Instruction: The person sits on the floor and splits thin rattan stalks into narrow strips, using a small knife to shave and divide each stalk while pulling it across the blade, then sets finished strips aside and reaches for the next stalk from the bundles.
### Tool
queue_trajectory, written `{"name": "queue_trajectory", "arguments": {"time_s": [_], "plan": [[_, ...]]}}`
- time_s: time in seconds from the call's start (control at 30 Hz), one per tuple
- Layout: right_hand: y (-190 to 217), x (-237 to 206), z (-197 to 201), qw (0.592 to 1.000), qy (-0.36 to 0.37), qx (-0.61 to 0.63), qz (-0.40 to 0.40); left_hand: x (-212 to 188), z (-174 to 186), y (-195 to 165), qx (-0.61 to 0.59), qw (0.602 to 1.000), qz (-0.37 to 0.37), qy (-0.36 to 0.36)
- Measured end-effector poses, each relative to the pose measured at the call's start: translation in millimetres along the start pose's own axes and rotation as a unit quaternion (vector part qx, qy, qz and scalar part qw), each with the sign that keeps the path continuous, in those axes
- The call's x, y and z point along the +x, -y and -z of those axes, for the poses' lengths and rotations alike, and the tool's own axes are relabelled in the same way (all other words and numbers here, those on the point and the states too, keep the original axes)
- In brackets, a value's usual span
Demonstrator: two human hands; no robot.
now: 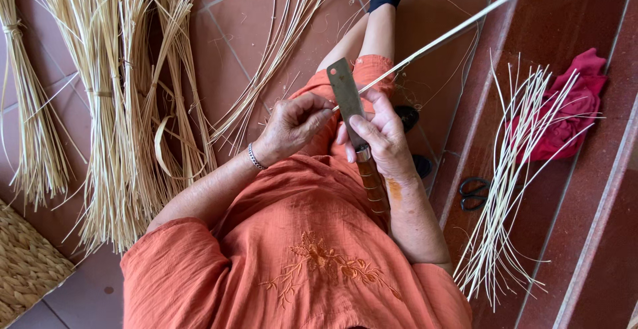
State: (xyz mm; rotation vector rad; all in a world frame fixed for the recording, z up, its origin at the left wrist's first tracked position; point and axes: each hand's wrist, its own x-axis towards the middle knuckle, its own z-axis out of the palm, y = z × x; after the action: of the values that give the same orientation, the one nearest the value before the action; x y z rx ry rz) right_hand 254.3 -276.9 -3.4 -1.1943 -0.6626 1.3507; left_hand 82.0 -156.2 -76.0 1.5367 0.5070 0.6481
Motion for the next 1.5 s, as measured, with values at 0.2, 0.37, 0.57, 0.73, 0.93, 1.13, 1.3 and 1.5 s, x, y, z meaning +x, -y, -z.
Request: {"name": "queue_trajectory", "arguments": {"time_s": [0.2, 0.37, 0.57, 0.73, 0.93, 1.13, 1.3, 1.5], "plan": [[-12, -1, 3, 0.999, 0.018, -0.03, -0.015, -6, 1, -10, 0.009, 1.0, 0.025, 0.016], [-13, -2, 10, 1.0, 0.016, -0.021, -0.007, -15, 7, -17, 0.006, 0.998, 0.038, 0.04], [-4, -4, 23, 1.0, 0.002, -0.022, 0.018, -26, 15, -18, 0.017, 0.996, 0.063, 0.056], [5, -6, 36, 0.998, -0.022, -0.032, 0.053, -36, 20, -15, -0.014, 0.994, 0.083, 0.076], [11, -8, 44, 0.996, -0.042, -0.041, 0.06, -41, 29, -13, -0.038, 0.984, 0.14, 0.099], [-12, -8, 19, 0.999, 0.025, -0.029, 0.018, -29, 11, -1, -0.061, 0.986, 0.133, 0.083], [-24, -9, 12, 0.999, 0.04, -0.012, -0.023, -29, 6, 3, -0.079, 0.987, 0.108, 0.087], [-14, -9, 26, 1.0, 0.006, -0.019, 0.004, -39, 16, 2, -0.05, 0.984, 0.138, 0.097]]}}
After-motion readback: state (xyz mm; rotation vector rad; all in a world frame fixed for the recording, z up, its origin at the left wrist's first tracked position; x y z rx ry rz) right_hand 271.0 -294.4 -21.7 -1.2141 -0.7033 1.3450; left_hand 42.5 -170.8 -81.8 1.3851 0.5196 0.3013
